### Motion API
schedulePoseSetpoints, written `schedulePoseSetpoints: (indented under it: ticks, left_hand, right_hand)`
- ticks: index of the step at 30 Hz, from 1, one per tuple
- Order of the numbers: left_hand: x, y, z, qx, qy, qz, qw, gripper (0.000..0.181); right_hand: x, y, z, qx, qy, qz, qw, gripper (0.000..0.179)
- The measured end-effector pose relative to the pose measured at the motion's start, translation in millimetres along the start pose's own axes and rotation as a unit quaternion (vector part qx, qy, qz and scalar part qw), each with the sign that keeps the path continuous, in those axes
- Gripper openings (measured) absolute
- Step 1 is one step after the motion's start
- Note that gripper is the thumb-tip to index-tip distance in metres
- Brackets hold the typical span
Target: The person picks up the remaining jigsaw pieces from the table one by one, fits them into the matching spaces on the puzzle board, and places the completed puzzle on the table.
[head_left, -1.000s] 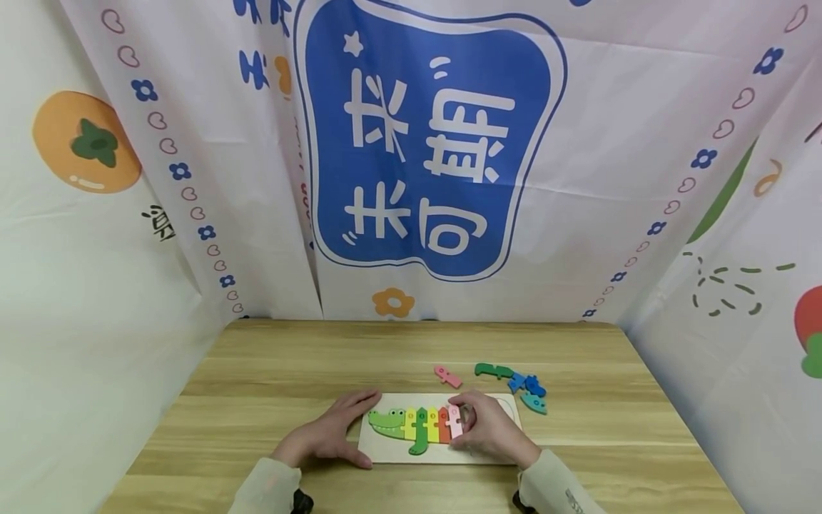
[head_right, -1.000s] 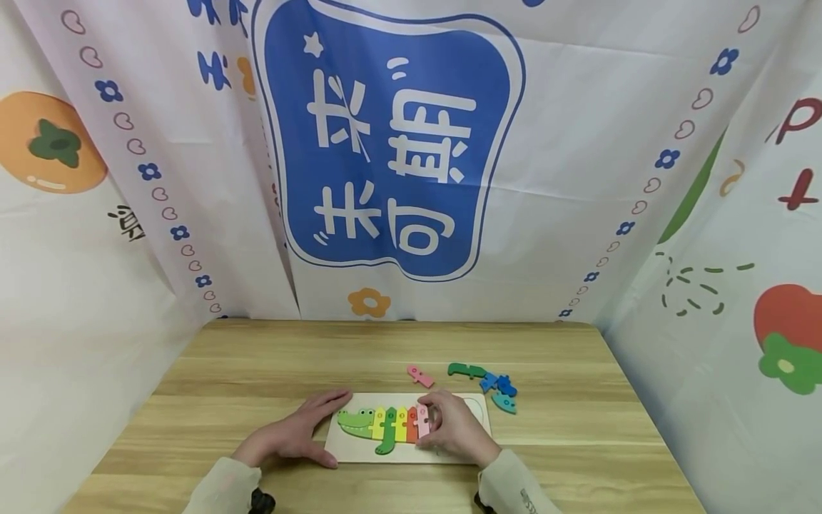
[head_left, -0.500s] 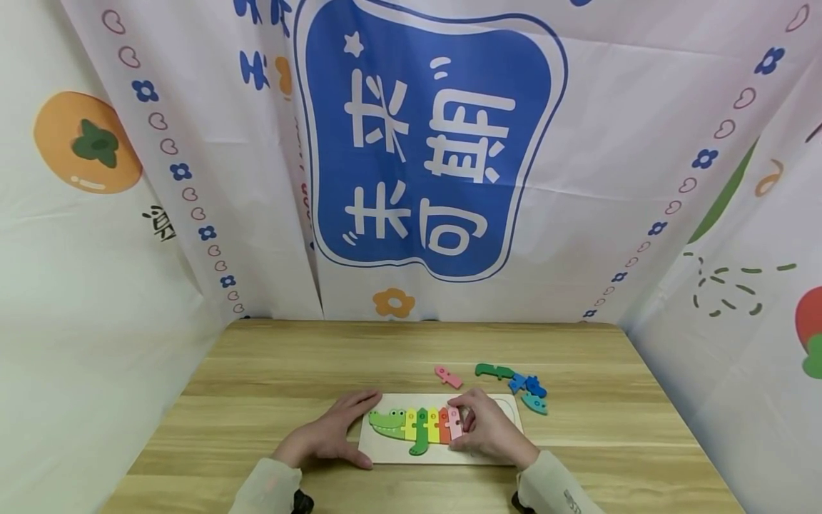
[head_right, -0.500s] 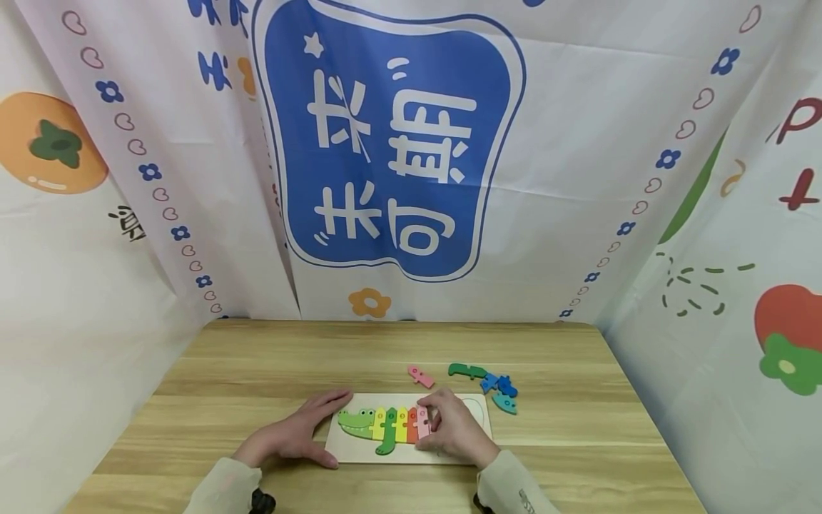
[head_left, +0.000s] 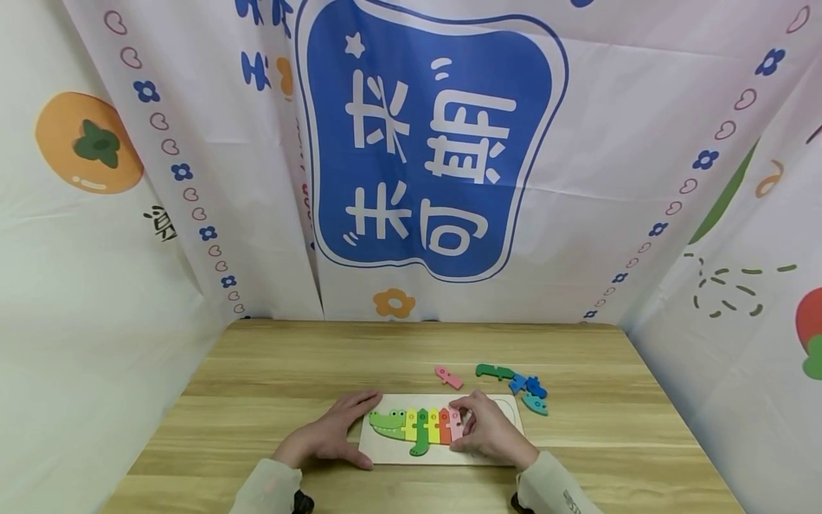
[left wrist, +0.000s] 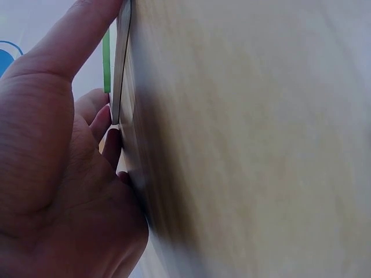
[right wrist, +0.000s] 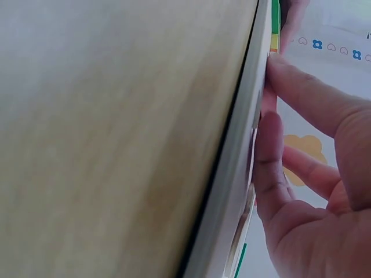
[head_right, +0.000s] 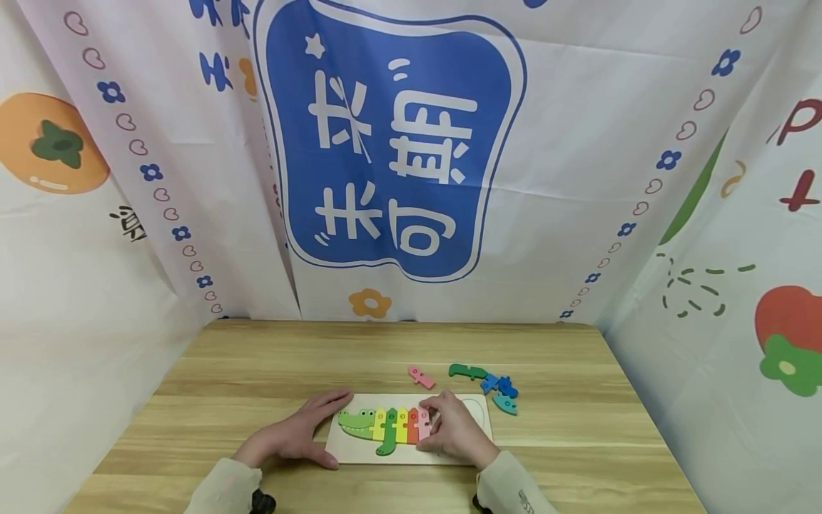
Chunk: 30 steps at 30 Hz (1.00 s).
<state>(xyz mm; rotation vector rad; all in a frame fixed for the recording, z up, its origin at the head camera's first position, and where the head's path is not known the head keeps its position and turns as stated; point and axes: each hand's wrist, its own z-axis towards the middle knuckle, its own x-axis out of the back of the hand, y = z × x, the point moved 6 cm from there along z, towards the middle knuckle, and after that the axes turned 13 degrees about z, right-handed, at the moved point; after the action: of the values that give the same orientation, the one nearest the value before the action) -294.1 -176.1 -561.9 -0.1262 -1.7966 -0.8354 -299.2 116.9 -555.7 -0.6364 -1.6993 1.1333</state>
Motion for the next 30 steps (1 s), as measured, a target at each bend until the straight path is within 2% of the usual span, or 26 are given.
schedulePoseSetpoints:
  ticks: [18, 30]
  left_hand:
    - [-0.9, -1.2, 0.8, 0.005, -0.002, -0.008, 1.0000, 0.114]
    - [-0.9, -1.9, 2.0, 0.007, -0.004, -0.005, 1.0000, 0.115]
  right_hand:
    - [0.9, 1.3, 0.7, -0.005, -0.004, 0.007, 1.0000, 0.073]
    - [1.9, -0.4, -1.8, 0.001, -0.005, -0.009, 1.0000, 0.071]
